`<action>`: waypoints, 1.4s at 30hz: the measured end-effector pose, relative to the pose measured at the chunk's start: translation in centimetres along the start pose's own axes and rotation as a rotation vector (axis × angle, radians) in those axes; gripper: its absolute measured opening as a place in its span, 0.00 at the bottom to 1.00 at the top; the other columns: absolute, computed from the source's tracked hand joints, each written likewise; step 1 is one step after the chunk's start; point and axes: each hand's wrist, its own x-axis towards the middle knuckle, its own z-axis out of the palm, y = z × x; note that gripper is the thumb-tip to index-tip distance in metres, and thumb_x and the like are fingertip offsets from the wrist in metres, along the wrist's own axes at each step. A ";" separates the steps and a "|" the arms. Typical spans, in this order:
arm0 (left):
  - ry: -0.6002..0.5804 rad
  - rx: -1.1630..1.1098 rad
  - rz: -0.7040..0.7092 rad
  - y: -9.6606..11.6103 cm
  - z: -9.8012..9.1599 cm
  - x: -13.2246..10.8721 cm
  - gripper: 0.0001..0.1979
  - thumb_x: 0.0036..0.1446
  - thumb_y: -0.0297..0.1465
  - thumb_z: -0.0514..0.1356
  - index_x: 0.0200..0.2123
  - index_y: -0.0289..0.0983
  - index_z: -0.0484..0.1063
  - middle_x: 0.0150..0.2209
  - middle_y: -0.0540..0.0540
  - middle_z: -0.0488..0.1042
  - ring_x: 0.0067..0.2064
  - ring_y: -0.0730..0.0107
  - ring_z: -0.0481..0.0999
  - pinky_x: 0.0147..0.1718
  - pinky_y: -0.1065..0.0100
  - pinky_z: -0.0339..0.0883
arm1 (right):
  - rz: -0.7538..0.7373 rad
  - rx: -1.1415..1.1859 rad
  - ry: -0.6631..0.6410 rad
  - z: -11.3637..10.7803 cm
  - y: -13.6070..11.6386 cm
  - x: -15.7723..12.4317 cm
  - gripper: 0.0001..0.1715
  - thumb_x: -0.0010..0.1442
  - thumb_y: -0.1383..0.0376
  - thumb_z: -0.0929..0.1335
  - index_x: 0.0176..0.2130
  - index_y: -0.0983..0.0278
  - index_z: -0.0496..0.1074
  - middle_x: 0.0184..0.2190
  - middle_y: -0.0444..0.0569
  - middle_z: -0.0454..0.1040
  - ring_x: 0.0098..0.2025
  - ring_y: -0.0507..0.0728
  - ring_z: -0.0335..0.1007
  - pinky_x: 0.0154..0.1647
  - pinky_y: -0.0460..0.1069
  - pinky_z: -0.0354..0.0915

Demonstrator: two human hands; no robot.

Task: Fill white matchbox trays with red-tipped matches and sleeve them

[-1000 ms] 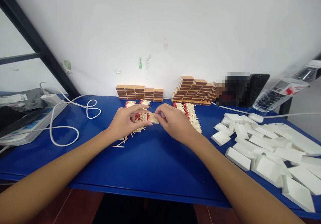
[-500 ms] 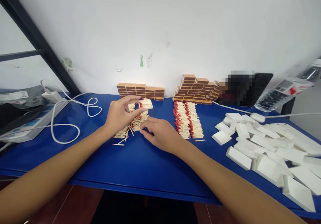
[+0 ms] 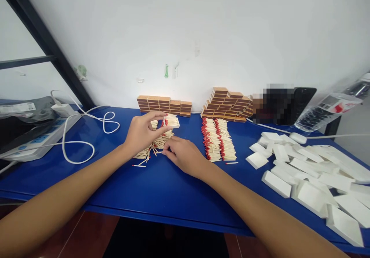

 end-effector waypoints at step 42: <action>0.020 -0.011 -0.004 -0.2 0.0 0.2 0.19 0.56 0.43 0.74 0.47 0.41 0.79 0.47 0.47 0.85 0.45 0.60 0.86 0.44 0.62 0.78 | -0.172 0.068 0.089 -1.6 0.4 -0.9 0.05 0.69 0.66 0.70 0.42 0.62 0.78 0.30 0.43 0.67 0.31 0.52 0.64 0.33 0.48 0.59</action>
